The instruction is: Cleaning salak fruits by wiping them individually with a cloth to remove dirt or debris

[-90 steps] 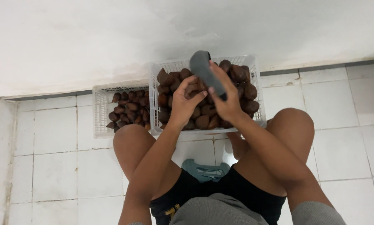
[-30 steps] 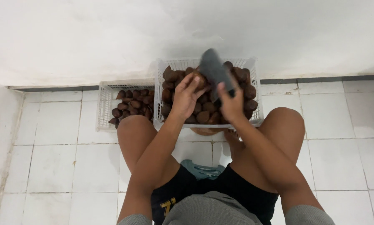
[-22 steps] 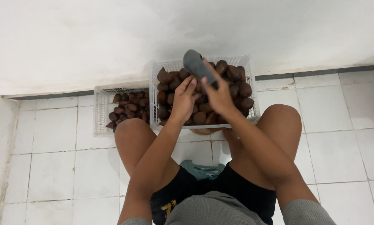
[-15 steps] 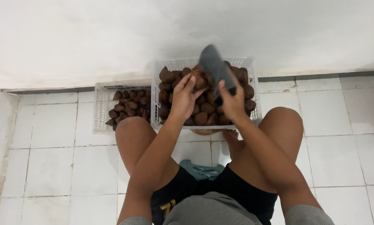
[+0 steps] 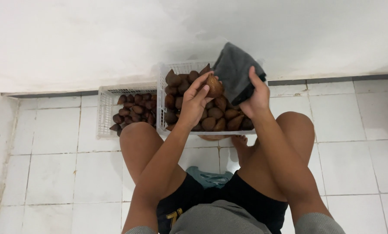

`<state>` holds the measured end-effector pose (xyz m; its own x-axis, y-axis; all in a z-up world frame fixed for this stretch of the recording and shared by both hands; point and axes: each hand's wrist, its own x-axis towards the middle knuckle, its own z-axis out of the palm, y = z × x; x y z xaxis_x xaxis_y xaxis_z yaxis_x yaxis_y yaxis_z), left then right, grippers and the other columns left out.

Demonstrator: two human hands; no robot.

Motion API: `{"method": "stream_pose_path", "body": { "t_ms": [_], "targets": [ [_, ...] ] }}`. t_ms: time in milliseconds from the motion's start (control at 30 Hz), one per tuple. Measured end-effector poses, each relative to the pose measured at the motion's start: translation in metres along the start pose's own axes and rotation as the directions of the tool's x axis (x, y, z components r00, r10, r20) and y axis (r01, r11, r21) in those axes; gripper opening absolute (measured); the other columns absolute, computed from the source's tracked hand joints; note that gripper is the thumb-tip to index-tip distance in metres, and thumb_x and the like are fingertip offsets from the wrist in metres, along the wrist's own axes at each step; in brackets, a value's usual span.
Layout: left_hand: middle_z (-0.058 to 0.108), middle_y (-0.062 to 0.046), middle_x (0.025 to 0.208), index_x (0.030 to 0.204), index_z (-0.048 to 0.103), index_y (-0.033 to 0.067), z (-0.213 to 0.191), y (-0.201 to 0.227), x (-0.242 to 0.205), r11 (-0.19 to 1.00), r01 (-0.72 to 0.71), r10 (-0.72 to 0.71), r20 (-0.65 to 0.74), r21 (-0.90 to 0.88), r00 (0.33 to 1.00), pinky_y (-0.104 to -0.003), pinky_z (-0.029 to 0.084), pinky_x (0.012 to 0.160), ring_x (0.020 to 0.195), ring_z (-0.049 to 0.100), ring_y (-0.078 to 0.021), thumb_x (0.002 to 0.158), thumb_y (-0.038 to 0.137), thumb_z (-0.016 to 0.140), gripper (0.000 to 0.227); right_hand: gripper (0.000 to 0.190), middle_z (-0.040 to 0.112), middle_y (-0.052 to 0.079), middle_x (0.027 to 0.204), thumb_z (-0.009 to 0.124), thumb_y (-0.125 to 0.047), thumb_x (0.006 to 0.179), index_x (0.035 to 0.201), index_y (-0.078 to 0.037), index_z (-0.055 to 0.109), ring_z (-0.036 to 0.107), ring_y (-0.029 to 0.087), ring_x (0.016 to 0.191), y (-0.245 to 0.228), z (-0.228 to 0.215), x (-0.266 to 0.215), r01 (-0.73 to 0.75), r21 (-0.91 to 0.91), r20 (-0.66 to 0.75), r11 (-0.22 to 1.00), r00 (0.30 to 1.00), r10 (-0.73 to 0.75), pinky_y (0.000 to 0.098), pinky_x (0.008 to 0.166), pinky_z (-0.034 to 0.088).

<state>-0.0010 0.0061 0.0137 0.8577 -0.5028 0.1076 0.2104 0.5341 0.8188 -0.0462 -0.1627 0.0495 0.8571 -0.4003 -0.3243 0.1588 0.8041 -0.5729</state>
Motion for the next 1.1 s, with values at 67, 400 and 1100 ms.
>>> {"method": "stream_pose_path", "body": {
  "t_ms": [67,400,1100],
  "targets": [
    [0.060,-0.018,0.143,0.148,0.056,0.0037,-0.001,0.000,0.001,1.000,-0.010,0.010,-0.009,-0.006,1.000,-0.049,0.054,0.107,0.131,0.058,-0.0290,0.110,0.010,0.054,0.038,0.050,0.067,0.020,0.133,0.077,-0.034,0.096,0.134,-0.005,0.063,0.068,0.037,0.123,0.008,-0.011,-0.005,0.158,-0.067,0.023,0.985,0.987,-0.157,0.0514,0.105,0.057],
    [0.064,-0.011,0.135,0.144,0.060,0.0098,-0.013,-0.027,0.005,0.997,-0.007,0.010,-0.047,0.072,0.999,-0.048,0.057,0.103,0.123,0.062,-0.0244,0.106,0.008,0.060,0.037,0.056,0.033,0.026,0.164,0.057,-0.015,0.108,0.158,0.001,0.038,0.033,0.045,0.152,0.030,0.012,-0.036,0.911,-0.406,0.843,0.077,0.406,-0.354,0.0607,0.124,0.028],
    [0.071,-0.010,0.106,0.114,0.070,0.0083,0.017,0.021,-0.007,0.905,-0.043,0.123,-0.163,0.422,0.979,-0.045,0.052,0.100,0.108,0.065,-0.0200,0.105,0.012,0.059,0.015,0.060,0.063,0.020,0.132,0.078,-0.036,0.098,0.138,-0.004,0.049,0.064,0.035,0.123,0.022,-0.032,0.006,0.109,-0.315,-0.058,0.943,0.989,-0.133,0.0530,0.100,0.058]
  ]
}}
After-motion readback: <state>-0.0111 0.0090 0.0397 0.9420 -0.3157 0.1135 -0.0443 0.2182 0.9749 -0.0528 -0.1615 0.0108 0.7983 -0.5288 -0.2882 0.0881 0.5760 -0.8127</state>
